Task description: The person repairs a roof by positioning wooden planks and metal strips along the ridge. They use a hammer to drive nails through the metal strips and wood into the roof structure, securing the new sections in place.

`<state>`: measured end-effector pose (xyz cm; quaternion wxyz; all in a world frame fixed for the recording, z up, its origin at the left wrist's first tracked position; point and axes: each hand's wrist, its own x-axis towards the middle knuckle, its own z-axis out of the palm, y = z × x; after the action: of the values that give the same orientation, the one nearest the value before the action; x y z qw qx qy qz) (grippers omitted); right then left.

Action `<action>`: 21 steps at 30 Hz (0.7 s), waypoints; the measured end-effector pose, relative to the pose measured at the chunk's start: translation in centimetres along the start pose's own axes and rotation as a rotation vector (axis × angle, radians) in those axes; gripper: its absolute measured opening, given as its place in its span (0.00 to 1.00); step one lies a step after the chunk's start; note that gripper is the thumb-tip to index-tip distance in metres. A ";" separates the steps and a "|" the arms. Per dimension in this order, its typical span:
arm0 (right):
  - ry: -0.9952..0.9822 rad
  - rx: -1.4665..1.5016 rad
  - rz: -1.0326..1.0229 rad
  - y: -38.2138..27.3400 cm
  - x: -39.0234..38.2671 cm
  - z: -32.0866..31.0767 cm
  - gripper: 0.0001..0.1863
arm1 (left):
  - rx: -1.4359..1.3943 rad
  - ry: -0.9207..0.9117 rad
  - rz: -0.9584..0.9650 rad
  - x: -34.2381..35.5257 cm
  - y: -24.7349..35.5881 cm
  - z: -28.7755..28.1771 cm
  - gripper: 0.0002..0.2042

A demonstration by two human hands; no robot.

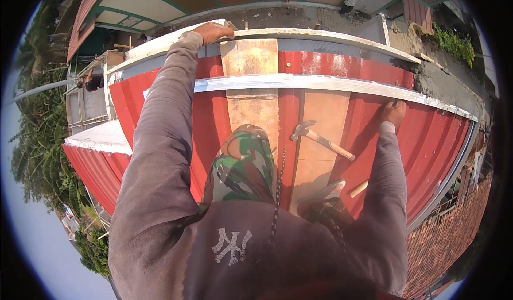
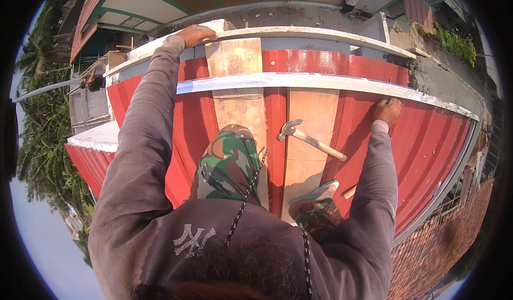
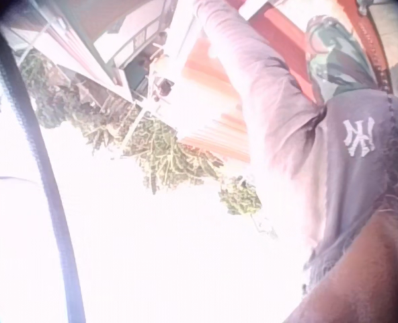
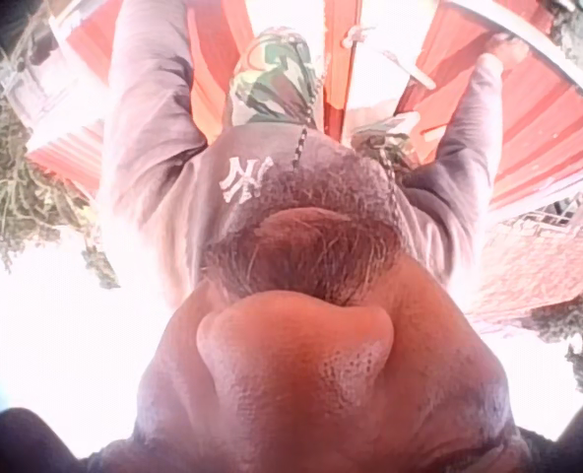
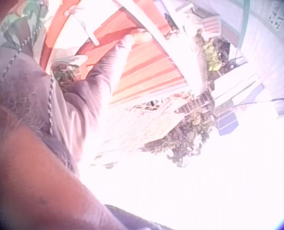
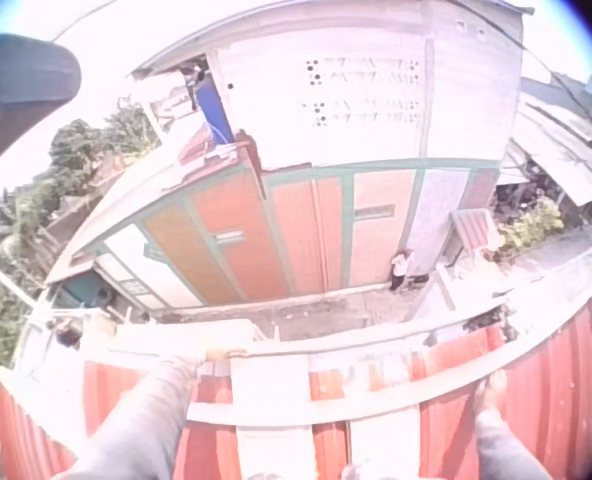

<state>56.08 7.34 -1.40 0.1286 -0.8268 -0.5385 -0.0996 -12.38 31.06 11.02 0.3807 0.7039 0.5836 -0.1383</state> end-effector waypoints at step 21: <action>-0.307 0.109 0.381 2.5 3.6 2.6 0.22 | -0.008 0.075 -0.096 1.0 -0.2 0.4 0.35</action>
<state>59.89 10.27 -3.07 0.1061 -0.9107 -0.3906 0.0824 -12.18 31.51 10.08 0.3545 0.6782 0.6309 -0.1277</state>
